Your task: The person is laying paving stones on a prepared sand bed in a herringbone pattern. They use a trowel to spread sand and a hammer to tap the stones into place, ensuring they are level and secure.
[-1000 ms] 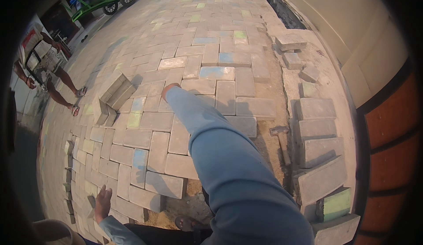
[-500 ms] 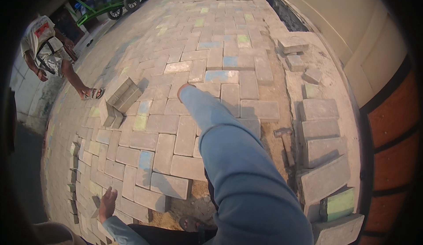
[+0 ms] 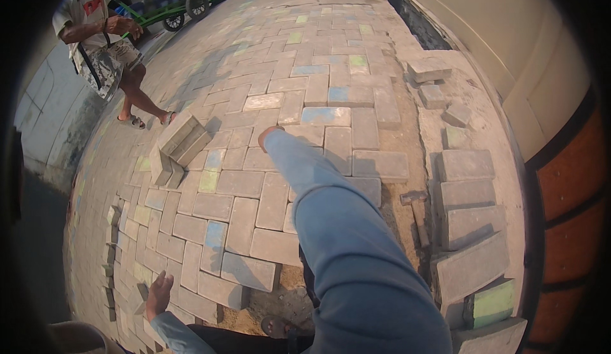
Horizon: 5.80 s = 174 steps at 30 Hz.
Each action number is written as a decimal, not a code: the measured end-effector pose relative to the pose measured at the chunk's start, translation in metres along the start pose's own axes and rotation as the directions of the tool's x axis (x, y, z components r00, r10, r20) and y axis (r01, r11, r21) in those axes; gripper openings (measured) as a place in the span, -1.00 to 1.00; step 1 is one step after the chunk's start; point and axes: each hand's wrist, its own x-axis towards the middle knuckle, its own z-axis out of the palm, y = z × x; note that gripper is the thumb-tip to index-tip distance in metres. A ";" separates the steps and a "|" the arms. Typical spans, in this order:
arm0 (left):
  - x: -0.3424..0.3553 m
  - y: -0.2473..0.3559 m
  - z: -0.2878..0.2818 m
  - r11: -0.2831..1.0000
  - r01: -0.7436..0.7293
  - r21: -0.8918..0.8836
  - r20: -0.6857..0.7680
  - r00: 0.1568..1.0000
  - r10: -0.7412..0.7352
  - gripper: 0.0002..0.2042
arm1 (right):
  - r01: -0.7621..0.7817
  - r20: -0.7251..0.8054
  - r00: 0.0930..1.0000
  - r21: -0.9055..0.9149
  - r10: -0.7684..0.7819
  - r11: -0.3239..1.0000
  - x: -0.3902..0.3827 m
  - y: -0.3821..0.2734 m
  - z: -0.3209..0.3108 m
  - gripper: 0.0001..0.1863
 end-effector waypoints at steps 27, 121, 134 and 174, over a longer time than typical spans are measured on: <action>0.002 0.001 0.002 0.999 -0.048 0.002 -0.021 0.999 0.048 -0.27 | -0.494 0.199 0.840 -0.107 0.505 0.863 -0.059 0.114 -0.011 -0.59; 0.037 0.038 0.035 0.997 -0.072 0.027 0.085 0.994 0.070 -0.25 | -0.150 0.031 0.988 0.001 0.150 0.989 -0.024 0.089 0.047 -0.62; 0.040 0.038 0.037 0.996 -0.088 0.033 0.092 0.992 0.085 -0.25 | -0.152 0.030 0.988 -0.004 0.152 0.988 -0.018 0.096 0.050 -0.61; 0.036 0.061 0.041 0.994 -0.055 0.094 0.097 0.994 0.046 -0.27 | -0.296 0.186 0.937 -0.020 0.295 0.955 -0.048 0.145 0.060 -0.64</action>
